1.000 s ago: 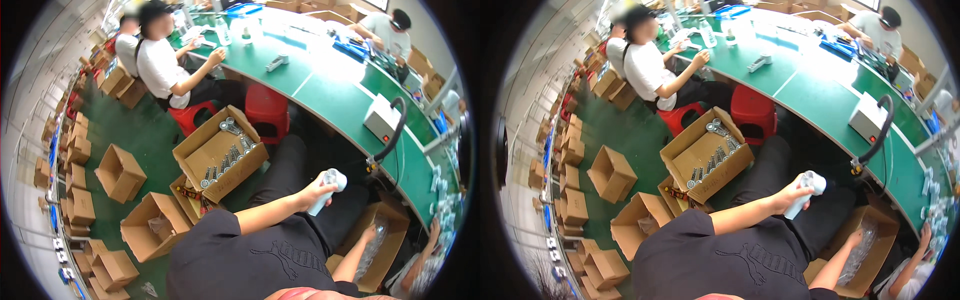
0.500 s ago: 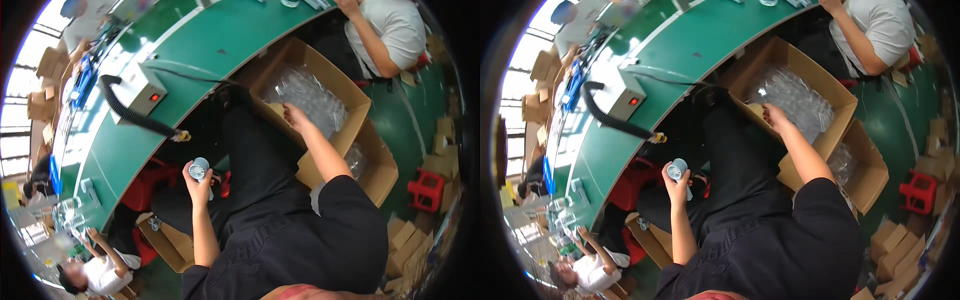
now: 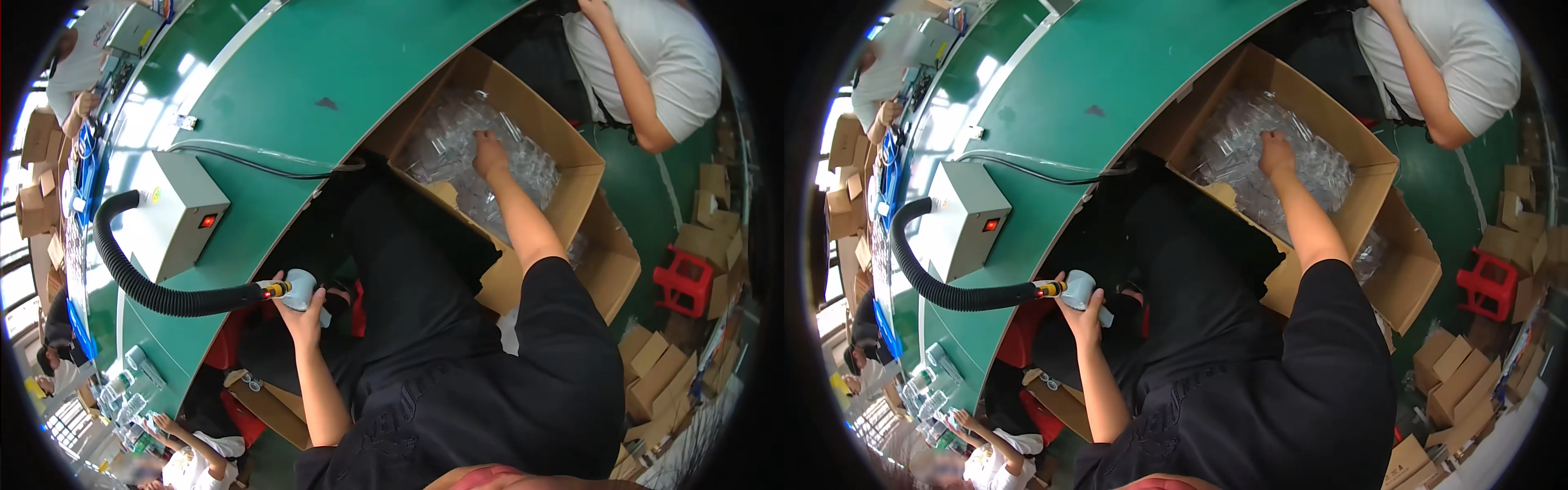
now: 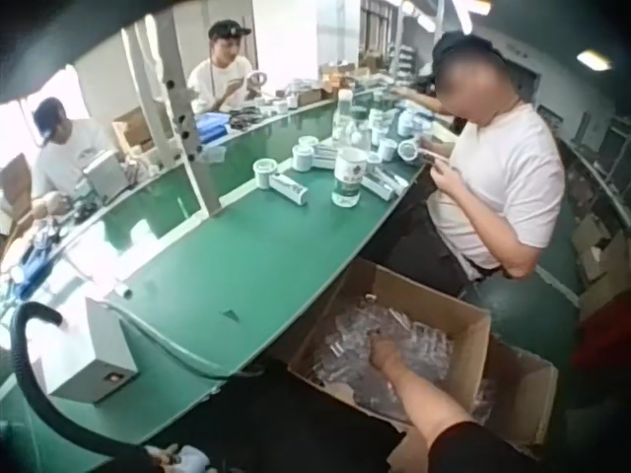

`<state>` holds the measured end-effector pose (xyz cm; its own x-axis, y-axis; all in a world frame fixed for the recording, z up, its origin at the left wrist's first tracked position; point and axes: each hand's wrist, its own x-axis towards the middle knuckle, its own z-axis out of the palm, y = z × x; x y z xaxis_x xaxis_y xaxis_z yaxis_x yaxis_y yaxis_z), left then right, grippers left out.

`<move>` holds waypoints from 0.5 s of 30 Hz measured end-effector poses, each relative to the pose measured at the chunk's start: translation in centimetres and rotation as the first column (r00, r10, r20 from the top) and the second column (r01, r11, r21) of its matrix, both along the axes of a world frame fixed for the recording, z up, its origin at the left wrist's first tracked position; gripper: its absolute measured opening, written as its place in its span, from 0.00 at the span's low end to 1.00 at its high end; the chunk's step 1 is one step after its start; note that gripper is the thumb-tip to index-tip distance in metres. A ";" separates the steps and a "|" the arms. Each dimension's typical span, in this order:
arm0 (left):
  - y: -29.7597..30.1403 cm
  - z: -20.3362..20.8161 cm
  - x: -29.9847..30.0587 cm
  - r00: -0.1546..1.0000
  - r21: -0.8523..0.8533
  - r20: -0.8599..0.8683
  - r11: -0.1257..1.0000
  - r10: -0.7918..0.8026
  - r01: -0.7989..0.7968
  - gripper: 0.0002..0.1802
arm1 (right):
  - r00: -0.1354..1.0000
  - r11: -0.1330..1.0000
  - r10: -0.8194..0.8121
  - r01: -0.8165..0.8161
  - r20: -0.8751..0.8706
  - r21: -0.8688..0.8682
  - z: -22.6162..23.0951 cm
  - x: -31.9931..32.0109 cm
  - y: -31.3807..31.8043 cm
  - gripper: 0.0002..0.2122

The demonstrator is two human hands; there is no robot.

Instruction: Assembling handheld electronic devices on a factory production line.

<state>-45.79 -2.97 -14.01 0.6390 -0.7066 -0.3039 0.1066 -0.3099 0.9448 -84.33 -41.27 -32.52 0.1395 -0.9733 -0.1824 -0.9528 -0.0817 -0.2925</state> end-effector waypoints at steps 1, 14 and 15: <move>-0.2 -0.4 0.0 0.991 -0.052 -0.134 0.998 0.017 -0.024 0.51 | 0.997 1.000 0.007 -0.006 -0.077 0.016 0.2 -0.9 -0.5 0.27; 0.7 -1.6 1.0 0.342 -0.250 -0.939 0.759 -0.039 -0.601 0.26 | 0.975 0.881 0.085 0.022 0.203 -0.473 3.0 -1.0 3.1 0.25; 0.9 -2.0 1.1 0.328 -0.267 -0.942 0.742 -0.067 -0.615 0.26 | 0.906 0.921 0.014 0.153 0.422 -0.359 4.4 0.0 3.6 0.24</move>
<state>-44.65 -2.07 -16.04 0.4268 -0.7695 -0.4752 0.9028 0.3936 0.1734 -84.36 -37.68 -28.13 0.0494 -0.9654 0.2560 -0.7610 -0.2024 -0.6164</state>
